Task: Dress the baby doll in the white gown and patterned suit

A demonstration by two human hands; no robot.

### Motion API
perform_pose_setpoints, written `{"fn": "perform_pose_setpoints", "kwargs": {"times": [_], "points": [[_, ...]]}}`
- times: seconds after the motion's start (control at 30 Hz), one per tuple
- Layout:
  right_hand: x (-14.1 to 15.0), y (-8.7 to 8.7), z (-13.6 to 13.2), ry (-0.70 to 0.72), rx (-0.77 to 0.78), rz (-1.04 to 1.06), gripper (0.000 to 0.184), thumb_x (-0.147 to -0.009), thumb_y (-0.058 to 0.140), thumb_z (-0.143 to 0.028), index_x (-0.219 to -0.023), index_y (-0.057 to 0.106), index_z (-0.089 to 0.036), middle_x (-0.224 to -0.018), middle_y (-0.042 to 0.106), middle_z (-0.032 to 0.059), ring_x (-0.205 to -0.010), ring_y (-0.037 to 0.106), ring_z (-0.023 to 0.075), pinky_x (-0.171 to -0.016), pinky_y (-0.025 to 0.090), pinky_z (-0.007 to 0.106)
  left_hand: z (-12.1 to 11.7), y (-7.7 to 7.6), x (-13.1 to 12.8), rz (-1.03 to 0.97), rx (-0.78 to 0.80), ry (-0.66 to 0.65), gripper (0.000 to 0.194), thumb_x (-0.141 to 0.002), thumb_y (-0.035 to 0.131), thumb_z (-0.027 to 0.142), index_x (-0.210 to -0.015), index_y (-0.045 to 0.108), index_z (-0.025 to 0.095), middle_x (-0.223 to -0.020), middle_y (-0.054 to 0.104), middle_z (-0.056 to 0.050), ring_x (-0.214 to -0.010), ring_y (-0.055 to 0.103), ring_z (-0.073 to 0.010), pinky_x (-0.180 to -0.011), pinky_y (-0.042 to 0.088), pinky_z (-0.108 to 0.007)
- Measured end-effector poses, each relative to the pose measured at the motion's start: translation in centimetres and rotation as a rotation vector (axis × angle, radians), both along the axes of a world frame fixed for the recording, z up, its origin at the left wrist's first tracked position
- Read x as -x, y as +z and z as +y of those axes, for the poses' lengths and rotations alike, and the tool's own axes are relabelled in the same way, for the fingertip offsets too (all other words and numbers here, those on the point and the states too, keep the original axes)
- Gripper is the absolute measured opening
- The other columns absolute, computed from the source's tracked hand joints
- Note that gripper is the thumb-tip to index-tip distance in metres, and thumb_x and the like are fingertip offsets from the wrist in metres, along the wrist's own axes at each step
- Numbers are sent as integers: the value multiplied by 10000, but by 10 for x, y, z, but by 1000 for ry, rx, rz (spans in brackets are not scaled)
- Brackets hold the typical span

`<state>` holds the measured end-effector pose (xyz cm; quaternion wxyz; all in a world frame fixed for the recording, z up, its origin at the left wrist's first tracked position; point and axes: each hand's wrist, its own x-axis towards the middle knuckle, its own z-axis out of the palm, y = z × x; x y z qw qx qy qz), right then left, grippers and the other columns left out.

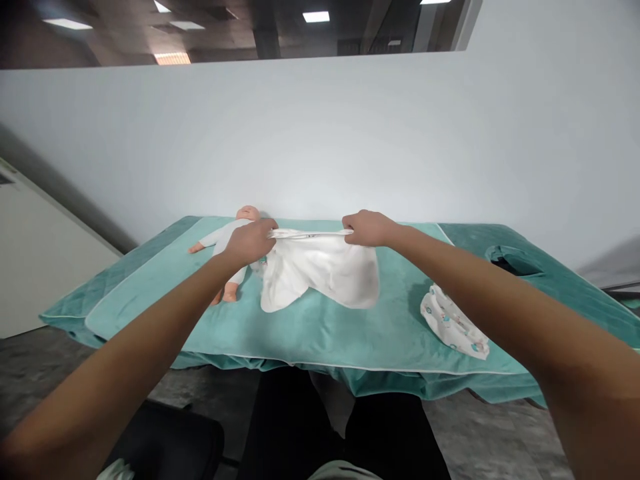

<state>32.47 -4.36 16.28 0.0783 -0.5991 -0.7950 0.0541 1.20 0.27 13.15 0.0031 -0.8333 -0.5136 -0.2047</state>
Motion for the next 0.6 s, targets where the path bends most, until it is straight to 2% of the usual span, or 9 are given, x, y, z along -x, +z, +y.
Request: {"fn": "perform_pose_setpoints", "kwargs": {"times": [0.13, 0.23, 0.33, 0.4, 0.47, 0.6], "points": [[-1, -10, 0, -65, 36, -200, 206, -761, 574, -337, -939, 573, -233, -815, 628, 61, -643, 490, 186, -611, 290, 300, 4, -10, 8, -113, 53, -29, 126, -728, 582, 199, -842, 605, 246, -800, 658, -64, -803, 602, -289, -731, 407, -357], [-10, -24, 4, -124, 12, -122, 249, -785, 539, -333, -1009, 577, -231, -911, 664, 78, -719, 543, 207, -627, 326, 294, 6, -14, 13, -310, 145, -94, 79, -767, 522, 231, -800, 593, 233, -858, 668, -62, -876, 604, -279, -758, 421, -353], [-30, -43, 9, -135, -10, 46, 221, -790, 516, -308, -973, 596, -214, -1008, 680, 79, -855, 592, 220, -669, 378, 283, 11, -22, 21, -413, 280, -96, 111, -799, 518, 288, -833, 601, 224, -865, 670, -43, -863, 608, -259, -756, 426, -335], [-45, -54, 10, -116, 6, 145, 185, -794, 498, -294, -909, 607, -200, -1002, 685, 71, -901, 606, 218, -704, 404, 277, 16, -30, 27, -364, 317, -62, 179, -813, 567, 387, -868, 615, 224, -874, 681, -35, -867, 612, -259, -760, 429, -322], [-59, -60, 8, -112, 60, 234, 187, -805, 495, -308, -880, 623, -194, -985, 694, 58, -908, 620, 214, -720, 425, 270, 22, -39, 31, -222, 330, -13, 306, -836, 566, 521, -908, 622, 229, -905, 698, -39, -889, 625, -267, -767, 431, -317], [-70, -57, 6, -150, 254, 323, 261, -824, 539, -378, -943, 688, -201, -1055, 721, 42, -928, 651, 228, -726, 459, 268, 38, -56, 26, 129, 353, 60, 524, -885, 385, 711, -957, 614, 244, -973, 710, -65, -922, 654, -288, -757, 446, -331]]}}
